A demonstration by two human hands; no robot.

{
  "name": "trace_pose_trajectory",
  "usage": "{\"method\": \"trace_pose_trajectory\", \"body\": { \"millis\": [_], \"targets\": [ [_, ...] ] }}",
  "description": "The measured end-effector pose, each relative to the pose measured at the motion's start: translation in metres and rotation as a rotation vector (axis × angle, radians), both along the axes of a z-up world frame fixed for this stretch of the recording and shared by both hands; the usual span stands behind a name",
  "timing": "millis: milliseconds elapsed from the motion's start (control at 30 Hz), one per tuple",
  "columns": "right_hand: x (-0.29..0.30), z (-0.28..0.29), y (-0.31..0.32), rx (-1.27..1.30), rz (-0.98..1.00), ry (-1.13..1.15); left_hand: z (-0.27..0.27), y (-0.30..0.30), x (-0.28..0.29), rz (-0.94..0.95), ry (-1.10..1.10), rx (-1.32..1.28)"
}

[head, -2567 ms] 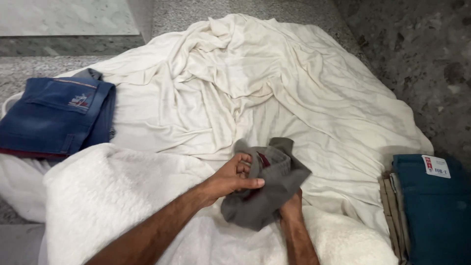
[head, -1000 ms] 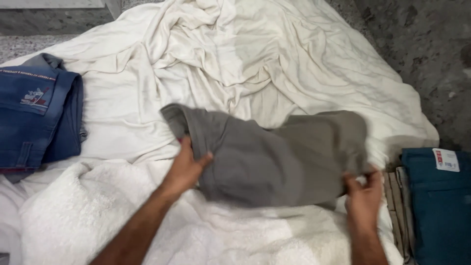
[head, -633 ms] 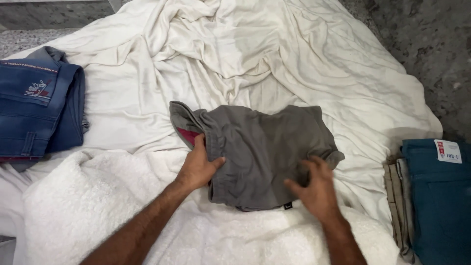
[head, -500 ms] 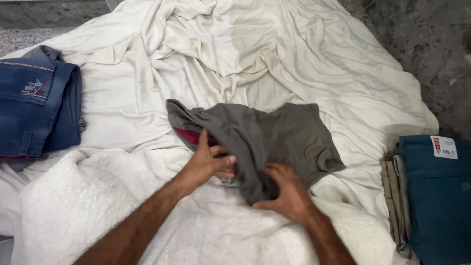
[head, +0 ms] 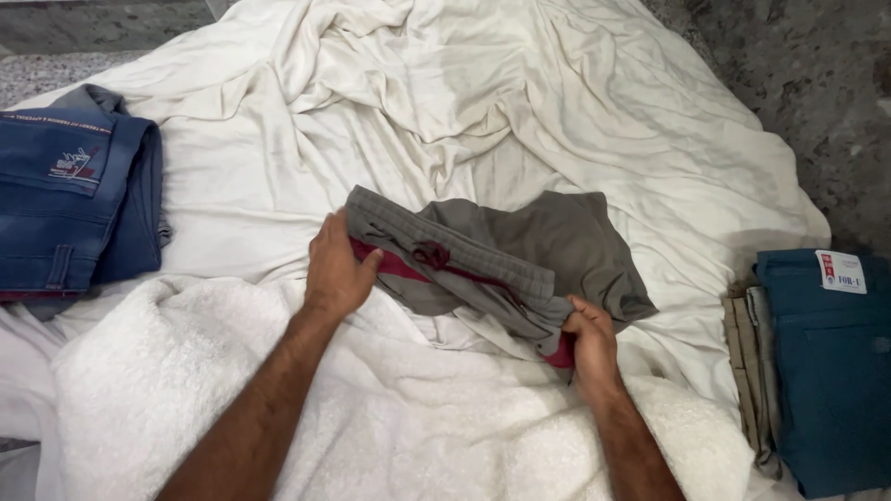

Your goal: The person folds a pair of gray shorts with red accents on a white bedsheet. They smooth the fabric, fold the legs together, fold the waistband down, and then fold the shorts in half before placing them on a stack of other folded clothes.

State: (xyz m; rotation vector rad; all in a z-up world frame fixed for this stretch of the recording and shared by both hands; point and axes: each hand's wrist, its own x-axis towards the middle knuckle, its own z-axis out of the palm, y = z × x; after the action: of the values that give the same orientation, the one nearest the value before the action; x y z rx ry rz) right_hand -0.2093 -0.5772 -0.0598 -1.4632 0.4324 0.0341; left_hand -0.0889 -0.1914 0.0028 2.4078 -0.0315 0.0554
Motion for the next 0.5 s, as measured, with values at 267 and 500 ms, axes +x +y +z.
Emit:
{"method": "trace_pose_trajectory", "body": {
  "millis": [267, 500],
  "targets": [
    [0.005, 0.090, 0.064, -0.513, 0.273, 0.220, 0.046, -0.023, -0.006, 0.126, 0.286, -0.034],
    [0.002, 0.023, -0.013, -0.612, -0.151, -0.012, 0.036, -0.003, -0.012, 0.150, -0.111, -0.188]
  ]
}}
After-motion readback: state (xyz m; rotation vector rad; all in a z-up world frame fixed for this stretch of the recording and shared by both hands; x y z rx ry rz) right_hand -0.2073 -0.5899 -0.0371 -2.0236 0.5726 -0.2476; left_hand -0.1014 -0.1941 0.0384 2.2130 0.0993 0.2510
